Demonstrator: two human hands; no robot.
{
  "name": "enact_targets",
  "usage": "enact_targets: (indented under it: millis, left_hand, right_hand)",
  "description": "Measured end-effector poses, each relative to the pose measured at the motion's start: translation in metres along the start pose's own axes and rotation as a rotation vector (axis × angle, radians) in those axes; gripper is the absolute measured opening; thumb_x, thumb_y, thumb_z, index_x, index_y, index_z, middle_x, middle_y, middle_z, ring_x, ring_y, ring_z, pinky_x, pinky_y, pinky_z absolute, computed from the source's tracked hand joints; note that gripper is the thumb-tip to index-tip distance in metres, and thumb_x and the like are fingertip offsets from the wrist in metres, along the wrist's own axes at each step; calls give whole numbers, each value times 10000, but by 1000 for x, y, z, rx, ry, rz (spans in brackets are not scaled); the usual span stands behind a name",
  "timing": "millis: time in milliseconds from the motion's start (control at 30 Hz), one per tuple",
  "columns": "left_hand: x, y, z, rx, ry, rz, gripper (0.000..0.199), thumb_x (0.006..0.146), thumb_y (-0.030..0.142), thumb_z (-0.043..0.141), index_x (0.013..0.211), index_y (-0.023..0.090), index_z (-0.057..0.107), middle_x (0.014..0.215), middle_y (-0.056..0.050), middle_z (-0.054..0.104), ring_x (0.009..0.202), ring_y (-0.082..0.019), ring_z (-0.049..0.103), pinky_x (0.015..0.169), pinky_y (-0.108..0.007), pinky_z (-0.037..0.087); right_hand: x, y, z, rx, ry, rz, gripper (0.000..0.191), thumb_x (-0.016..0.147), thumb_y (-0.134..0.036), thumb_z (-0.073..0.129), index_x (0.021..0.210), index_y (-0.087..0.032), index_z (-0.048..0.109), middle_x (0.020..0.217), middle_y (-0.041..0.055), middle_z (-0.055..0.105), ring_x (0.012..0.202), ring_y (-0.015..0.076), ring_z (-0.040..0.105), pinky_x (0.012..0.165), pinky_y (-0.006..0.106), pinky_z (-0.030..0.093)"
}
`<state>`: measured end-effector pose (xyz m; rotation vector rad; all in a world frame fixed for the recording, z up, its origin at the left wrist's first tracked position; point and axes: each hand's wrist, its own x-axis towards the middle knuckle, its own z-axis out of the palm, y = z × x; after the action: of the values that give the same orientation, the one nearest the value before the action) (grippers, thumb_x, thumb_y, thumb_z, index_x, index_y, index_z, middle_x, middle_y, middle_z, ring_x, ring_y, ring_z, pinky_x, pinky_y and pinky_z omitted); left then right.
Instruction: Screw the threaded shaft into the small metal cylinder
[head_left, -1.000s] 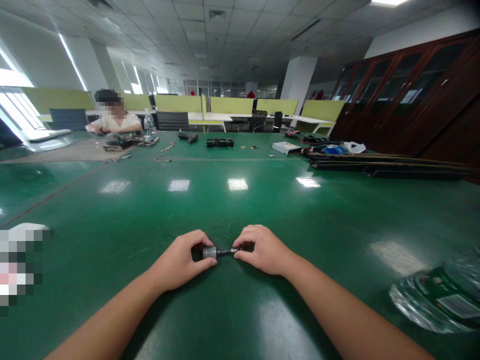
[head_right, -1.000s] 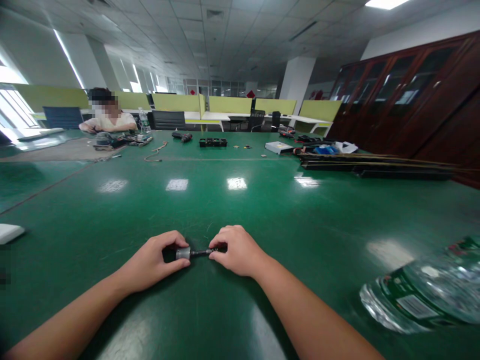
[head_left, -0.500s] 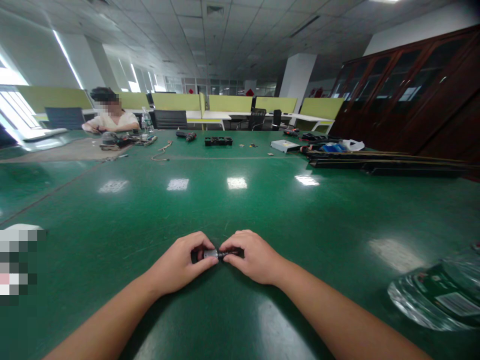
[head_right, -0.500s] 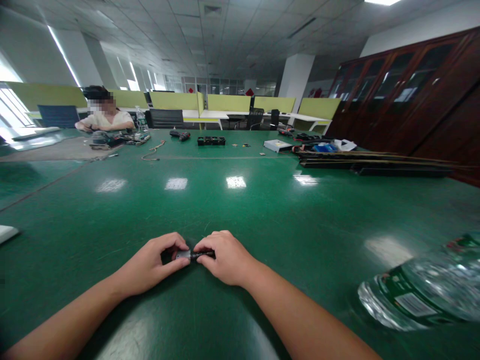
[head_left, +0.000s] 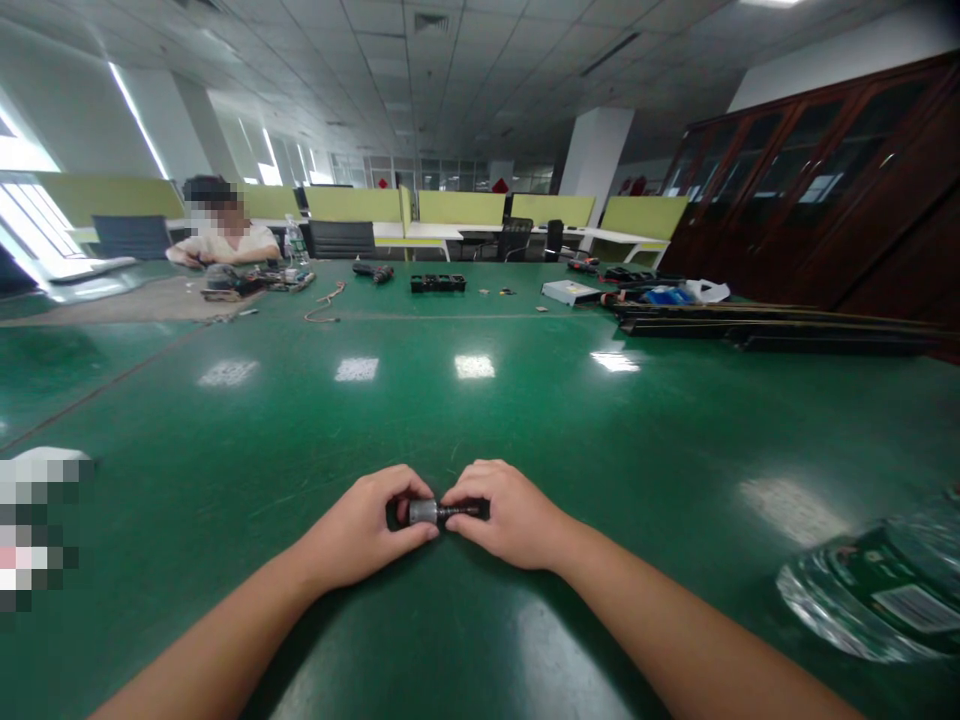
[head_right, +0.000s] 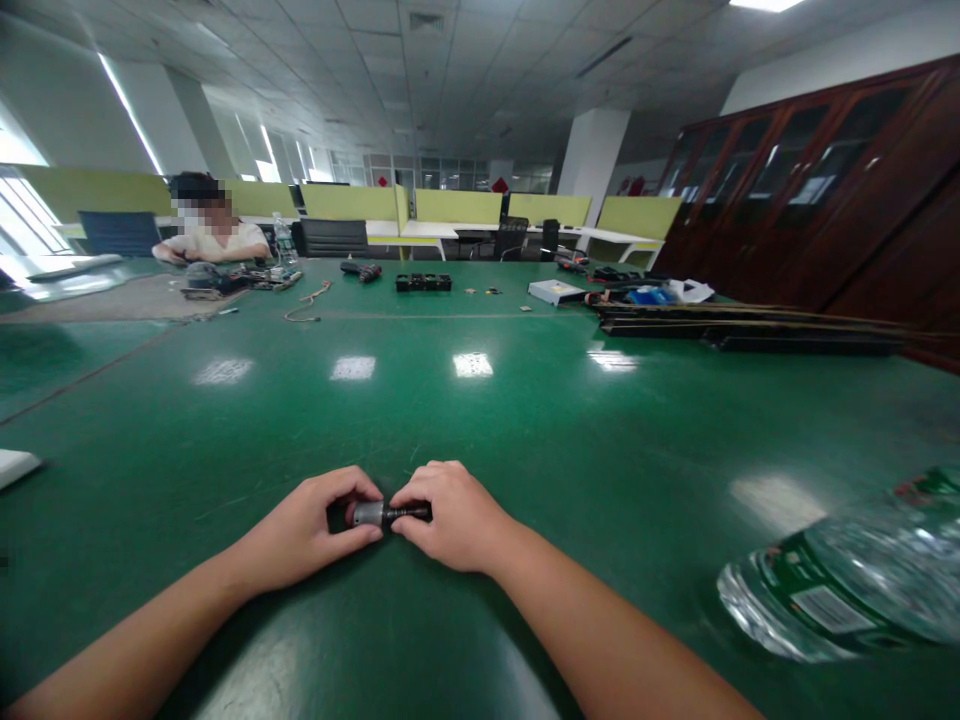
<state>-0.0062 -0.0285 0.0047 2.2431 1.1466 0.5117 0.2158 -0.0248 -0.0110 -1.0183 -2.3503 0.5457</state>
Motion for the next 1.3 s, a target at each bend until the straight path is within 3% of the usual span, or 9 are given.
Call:
enact_targets:
  millis: [833, 1300]
  left_hand:
    - [-1, 1, -2, 12, -5, 16, 186, 806, 324, 678, 924, 187, 635, 808, -3, 599, 736, -159, 569, 677, -261, 427]
    - [0, 2, -2, 20, 1, 14, 191, 802, 331, 675, 924, 190, 636, 808, -7, 606, 735, -163, 572, 671, -260, 432]
  right_hand:
    - [-1, 4, -1, 51, 2, -44, 157, 722, -220, 737, 878, -201, 733, 822, 19, 711, 795, 163, 616, 766, 285, 435]
    - [-1, 6, -2, 7, 3, 0, 113, 707, -220, 746, 817, -206, 721, 744, -5, 682, 723, 143, 598, 720, 275, 418]
